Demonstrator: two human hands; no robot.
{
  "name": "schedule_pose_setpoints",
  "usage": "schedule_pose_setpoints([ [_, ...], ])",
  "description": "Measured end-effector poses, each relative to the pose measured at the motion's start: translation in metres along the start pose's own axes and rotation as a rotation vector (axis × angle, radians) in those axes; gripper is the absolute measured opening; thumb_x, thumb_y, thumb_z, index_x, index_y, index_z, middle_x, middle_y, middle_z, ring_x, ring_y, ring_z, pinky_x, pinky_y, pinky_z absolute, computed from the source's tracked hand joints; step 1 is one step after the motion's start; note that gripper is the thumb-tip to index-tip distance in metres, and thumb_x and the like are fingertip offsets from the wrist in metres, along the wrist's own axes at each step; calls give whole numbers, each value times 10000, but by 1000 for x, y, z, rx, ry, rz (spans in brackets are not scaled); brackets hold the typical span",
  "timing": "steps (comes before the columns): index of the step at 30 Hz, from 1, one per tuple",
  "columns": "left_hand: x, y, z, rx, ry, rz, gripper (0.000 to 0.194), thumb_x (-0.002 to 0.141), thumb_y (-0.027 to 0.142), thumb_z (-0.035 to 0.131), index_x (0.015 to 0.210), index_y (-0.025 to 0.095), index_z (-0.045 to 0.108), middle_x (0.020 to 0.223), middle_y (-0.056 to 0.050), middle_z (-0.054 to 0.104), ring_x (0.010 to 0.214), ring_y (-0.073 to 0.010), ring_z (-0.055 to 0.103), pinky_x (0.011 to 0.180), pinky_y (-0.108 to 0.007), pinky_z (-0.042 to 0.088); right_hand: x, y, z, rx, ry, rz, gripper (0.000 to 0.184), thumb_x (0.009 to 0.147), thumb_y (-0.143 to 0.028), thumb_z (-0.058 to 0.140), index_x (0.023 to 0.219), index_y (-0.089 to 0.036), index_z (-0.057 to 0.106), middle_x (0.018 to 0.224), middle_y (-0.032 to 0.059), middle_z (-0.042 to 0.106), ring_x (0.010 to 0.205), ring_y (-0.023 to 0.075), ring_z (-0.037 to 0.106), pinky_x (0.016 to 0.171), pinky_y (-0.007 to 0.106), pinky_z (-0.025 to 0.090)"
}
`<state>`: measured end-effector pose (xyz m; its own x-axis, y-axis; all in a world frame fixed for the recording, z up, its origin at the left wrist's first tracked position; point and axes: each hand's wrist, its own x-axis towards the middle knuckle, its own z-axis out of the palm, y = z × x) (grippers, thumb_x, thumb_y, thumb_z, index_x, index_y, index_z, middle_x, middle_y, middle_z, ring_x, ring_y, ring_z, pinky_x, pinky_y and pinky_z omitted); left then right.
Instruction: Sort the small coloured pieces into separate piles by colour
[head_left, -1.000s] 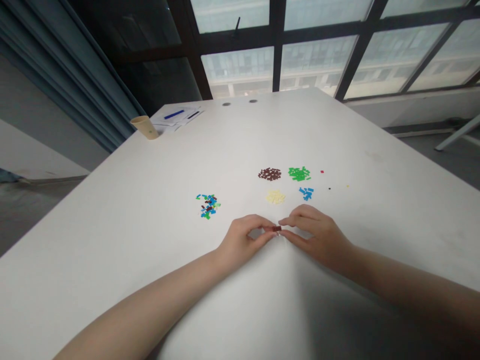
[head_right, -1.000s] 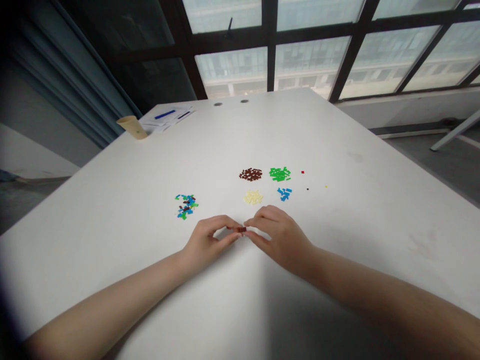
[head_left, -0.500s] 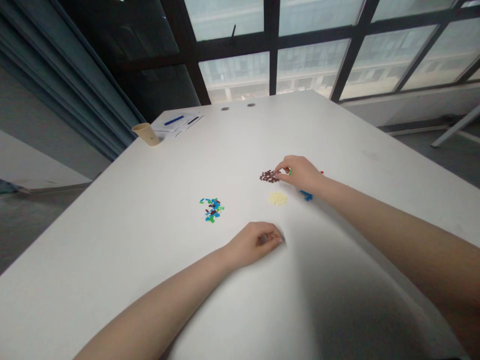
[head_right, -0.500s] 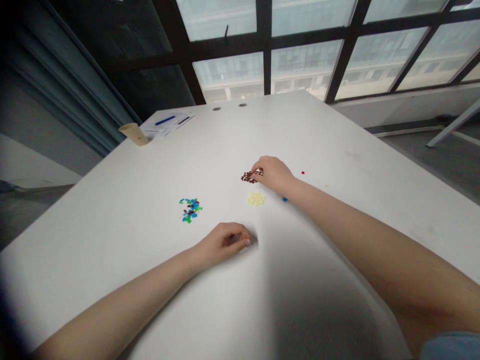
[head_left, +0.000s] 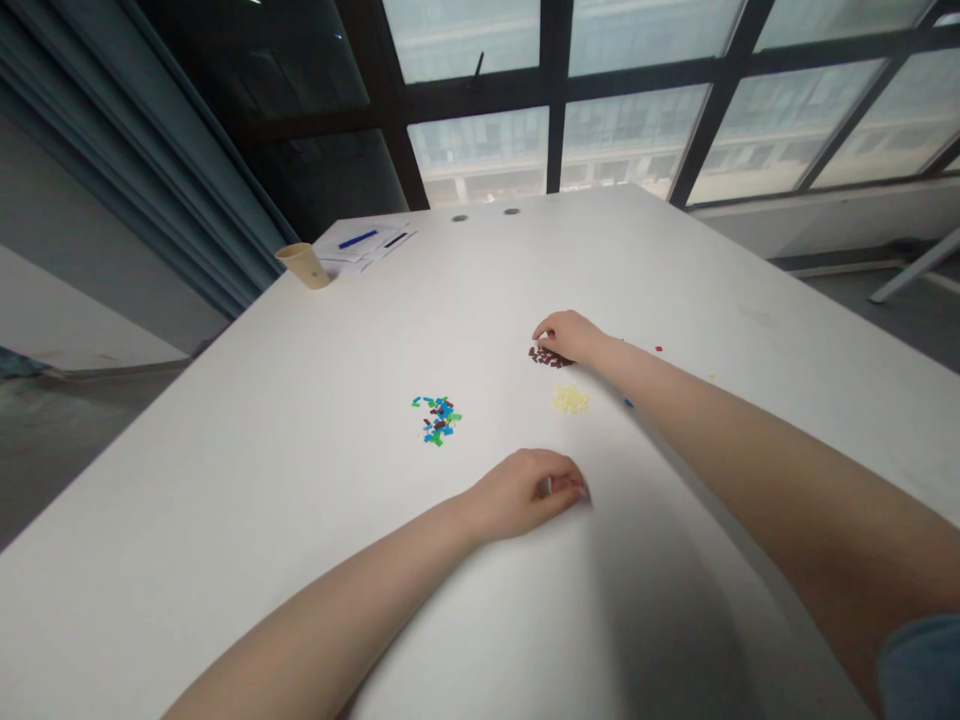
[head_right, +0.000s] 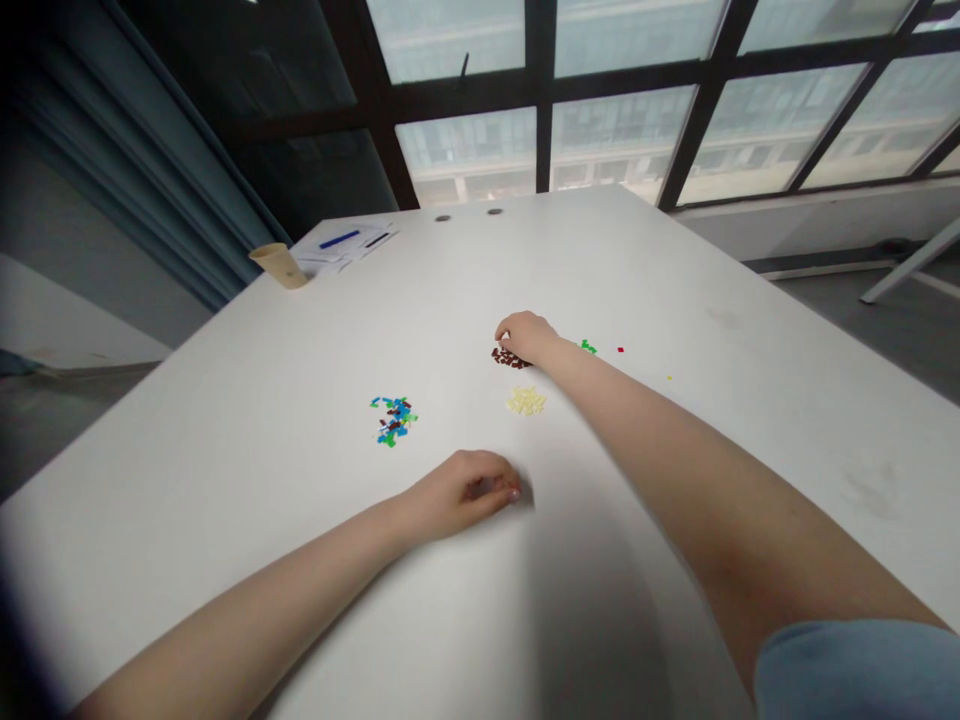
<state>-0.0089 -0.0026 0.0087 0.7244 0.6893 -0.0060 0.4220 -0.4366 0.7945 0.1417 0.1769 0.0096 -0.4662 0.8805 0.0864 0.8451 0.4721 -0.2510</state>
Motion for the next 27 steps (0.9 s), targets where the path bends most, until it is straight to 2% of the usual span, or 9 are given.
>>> schedule_pose_setpoints([
  [2, 0, 0, -3, 16, 37, -12, 187, 817, 240, 448, 826, 159, 616, 701, -11, 597, 590, -81, 486, 546, -175, 374, -8, -4, -6, -12, 24, -11, 259, 786, -197, 467, 952, -170, 664, 875, 59, 639, 749, 143, 540, 670, 233, 367],
  [5, 2, -1, -7, 77, 159, -52, 187, 822, 244, 428, 815, 171, 601, 744, -16, 612, 656, -102, 520, 568, -189, 384, -25, -12, -13, -27, 30, -69, 277, 803, -192, 434, 973, -193, 653, 908, 49, 630, 787, 143, 537, 684, 231, 364],
  [9, 3, -5, -17, 290, 298, -175, 218, 841, 268, 378, 811, 183, 577, 752, -20, 615, 672, -132, 537, 609, -230, 403, -44, -19, -15, -65, 3, -112, 297, 804, -159, 421, 965, -223, 663, 877, 54, 625, 820, 162, 531, 676, 243, 356],
  [12, -2, -15, -39, 628, 422, -374, 229, 832, 233, 367, 909, 179, 575, 851, -69, 622, 783, -199, 561, 682, -301, 411, -60, -22, -13, -83, -2, -106, 302, 804, -143, 408, 966, -194, 658, 874, 76, 619, 815, 172, 527, 678, 259, 351],
  [14, -10, -27, -63, 834, 484, -578, 270, 810, 183, 368, 993, 165, 566, 962, -121, 600, 898, -265, 547, 717, -355, 408, -77, -26, -11, -75, -6, -119, 271, 805, -151, 410, 919, -172, 655, 885, 78, 615, 822, 168, 523, 686, 255, 347],
  [17, -25, -52, -102, 854, 411, -855, 319, 789, 158, 376, 1045, 159, 566, 1080, -158, 559, 986, -300, 519, 720, -351, 414, -115, -40, -4, -56, -34, -154, 233, 819, -181, 402, 760, -165, 626, 765, 53, 601, 724, 145, 513, 628, 245, 330],
  [20, -35, -75, -126, 777, 310, -890, 286, 724, 126, 461, 959, 160, 620, 985, -120, 628, 865, -230, 583, 680, -267, 421, -158, -55, 7, -22, -105, -186, 215, 831, -199, 392, 692, -176, 554, 688, 20, 569, 639, 130, 479, 589, 251, 299],
  [23, -37, -90, -132, 728, 260, -873, 277, 685, 117, 500, 914, 191, 636, 914, -54, 670, 787, -173, 602, 623, -208, 410, -185, -64, 16, -17, -144, -205, 197, 829, -204, 397, 672, -182, 513, 683, 16, 554, 653, 139, 467, 597, 265, 284],
  [27, -34, -97, -128, 731, 263, -865, 259, 673, 113, 487, 871, 169, 645, 874, -75, 680, 785, -191, 608, 619, -225, 407, -188, -66, 19, -16, -160, -215, 191, 830, -224, 402, 673, -183, 503, 684, 17, 547, 658, 142, 464, 595, 277, 274],
])
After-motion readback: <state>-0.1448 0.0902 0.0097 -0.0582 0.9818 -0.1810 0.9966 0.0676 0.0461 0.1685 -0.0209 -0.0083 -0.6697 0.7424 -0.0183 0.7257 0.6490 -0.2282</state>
